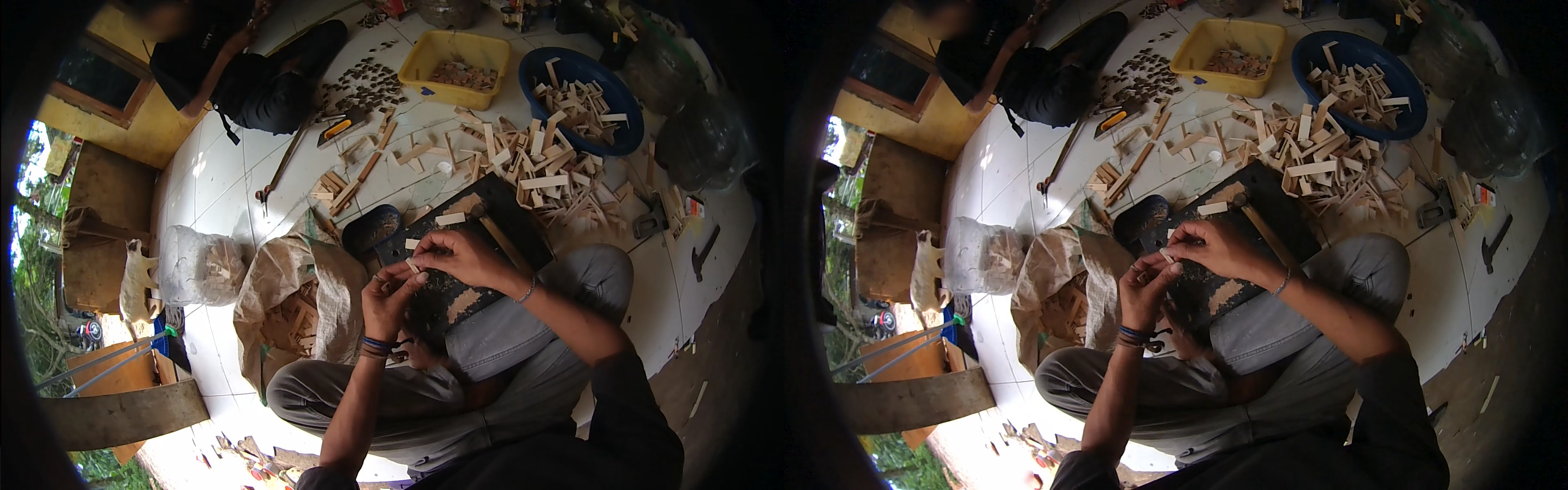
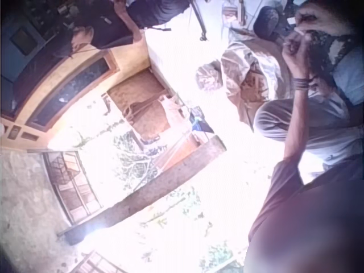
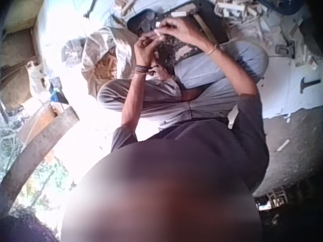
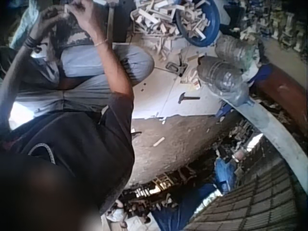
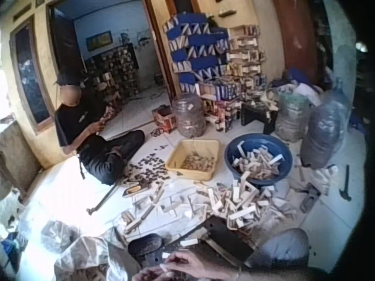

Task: The person sits on the floor and uses a hammer and chisel to carve small wooden pieces. They repeatedly position the chisel on the wood and strike it with the hammer, then inspect the carved pieces.

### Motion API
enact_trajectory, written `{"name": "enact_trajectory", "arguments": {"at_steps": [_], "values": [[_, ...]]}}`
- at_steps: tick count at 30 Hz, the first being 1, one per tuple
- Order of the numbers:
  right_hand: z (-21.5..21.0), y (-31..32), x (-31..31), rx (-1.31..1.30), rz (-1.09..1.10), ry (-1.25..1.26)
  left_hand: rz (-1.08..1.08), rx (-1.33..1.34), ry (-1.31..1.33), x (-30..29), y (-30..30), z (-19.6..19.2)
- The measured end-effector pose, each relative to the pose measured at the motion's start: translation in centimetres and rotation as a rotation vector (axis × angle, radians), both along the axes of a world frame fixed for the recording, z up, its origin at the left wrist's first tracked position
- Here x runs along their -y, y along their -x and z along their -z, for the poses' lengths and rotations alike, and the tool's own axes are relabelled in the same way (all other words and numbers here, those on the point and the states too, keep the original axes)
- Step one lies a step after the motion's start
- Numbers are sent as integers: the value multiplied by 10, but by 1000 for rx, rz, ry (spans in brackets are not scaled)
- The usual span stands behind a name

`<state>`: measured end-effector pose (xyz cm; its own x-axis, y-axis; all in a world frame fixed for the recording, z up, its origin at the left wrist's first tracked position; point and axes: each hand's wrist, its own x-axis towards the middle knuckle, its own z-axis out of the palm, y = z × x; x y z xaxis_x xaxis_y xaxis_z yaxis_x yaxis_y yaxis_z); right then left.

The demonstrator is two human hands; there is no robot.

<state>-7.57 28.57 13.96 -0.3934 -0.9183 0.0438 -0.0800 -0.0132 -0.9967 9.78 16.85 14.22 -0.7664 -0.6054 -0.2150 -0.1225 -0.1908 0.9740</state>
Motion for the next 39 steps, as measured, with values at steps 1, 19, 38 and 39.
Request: {"name": "enact_trajectory", "arguments": {"at_steps": [1,19,38,39], "values": [[1,1,1,34,-7,1,-24,30,-65,0,0,-2],[-11,6,-5,-418,-165,88,-30,40,-436,8,-8,-8],[-24,16,-63,-958,-49,-432,58,-251,-748,24,-19,-5],[-22,14,-67,-956,-51,-493,82,-270,-739,23,-20,-2]]}}
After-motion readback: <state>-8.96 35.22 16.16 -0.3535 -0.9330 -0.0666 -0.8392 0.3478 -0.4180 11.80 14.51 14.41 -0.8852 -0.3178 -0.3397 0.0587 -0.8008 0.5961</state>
